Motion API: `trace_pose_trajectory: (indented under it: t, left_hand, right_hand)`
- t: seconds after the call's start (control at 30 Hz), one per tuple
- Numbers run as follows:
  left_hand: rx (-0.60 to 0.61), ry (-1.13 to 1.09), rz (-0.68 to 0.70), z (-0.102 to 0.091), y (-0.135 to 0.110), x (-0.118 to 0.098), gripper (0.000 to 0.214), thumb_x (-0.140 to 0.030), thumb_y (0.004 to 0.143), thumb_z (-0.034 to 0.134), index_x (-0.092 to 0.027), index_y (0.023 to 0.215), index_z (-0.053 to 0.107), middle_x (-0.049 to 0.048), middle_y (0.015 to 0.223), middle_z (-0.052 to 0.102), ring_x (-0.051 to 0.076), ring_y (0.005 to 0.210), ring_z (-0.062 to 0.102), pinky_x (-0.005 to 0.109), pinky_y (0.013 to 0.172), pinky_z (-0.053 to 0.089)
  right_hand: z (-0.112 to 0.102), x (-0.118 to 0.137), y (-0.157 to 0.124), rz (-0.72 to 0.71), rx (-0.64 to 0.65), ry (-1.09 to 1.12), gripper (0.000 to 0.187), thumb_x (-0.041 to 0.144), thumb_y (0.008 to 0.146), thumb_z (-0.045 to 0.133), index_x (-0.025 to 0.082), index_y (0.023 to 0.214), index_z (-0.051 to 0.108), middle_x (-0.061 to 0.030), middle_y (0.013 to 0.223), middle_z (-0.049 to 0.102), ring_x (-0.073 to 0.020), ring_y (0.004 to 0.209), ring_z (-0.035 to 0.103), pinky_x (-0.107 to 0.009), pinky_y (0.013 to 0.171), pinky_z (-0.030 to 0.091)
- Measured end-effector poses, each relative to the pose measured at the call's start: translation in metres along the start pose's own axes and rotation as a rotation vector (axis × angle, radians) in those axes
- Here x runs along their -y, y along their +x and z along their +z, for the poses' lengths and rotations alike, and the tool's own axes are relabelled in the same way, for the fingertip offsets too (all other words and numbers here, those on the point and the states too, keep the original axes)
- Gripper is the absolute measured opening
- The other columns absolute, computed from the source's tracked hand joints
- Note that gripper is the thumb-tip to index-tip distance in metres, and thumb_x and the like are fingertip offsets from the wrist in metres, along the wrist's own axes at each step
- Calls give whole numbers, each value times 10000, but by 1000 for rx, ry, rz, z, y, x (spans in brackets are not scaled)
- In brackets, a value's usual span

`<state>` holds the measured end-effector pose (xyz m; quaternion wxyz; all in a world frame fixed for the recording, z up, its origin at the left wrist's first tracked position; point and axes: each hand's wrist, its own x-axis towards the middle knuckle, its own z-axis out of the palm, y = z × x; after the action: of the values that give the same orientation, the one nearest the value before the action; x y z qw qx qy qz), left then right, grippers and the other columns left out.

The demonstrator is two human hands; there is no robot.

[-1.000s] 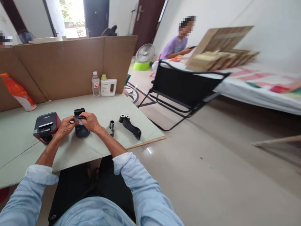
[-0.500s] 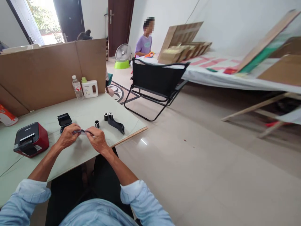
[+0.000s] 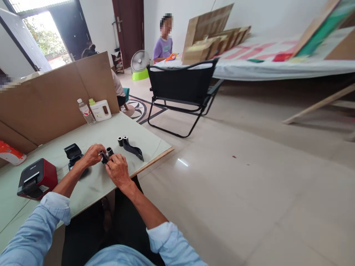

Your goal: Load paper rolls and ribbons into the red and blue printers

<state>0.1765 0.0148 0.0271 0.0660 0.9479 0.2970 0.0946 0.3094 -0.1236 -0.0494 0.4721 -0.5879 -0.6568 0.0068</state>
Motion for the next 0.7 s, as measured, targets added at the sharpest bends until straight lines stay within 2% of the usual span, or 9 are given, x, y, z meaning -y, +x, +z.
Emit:
trace_pose_trajectory:
  t: [0.17,0.33,0.43,0.53,0.7]
  left_hand:
    - [54,48,-84,-17,7,-9,400,-54,724,572,-243,1008,781,63,1026,779,279,1016,683,418,974,548]
    - [131,128,-106,-35,26,-33,349,-114,785,564,-231,1054,752,63,1126,764,266,1059,683,415,1002,537]
    - [239,162,-116,-36,36,-46,464,-95,763,594,-223,1190,724,69,1173,761,263,1049,702,389,959,551]
    - [324,192,-94,-34,42,-51,602,-47,753,588,-250,1309,697,56,1261,757,254,1125,703,356,990,539]
    - [430,226,-62,-36,47,-49,586,-28,739,600,-271,1245,766,51,1273,761,256,1187,695,315,991,535]
  right_hand:
    - [-1,-4,1,-21,-50,7,71,188,900,760,240,853,774,-93,1044,726,-287,1051,577,-444,889,452]
    - [-1,-6,-1,-30,-82,43,51,216,891,801,213,935,776,-85,1089,740,-279,1098,579,-425,910,444]
    - [-4,-7,-5,-26,-102,80,74,233,893,806,207,953,772,-85,1097,742,-274,1100,579,-418,906,442]
    - [-8,-9,-7,-20,-130,128,67,244,907,787,204,957,766,-81,1086,744,-268,1080,584,-417,898,446]
    - [-8,-15,-6,-26,-162,191,113,213,996,642,200,970,751,-88,1059,743,-264,1048,595,-421,915,490]
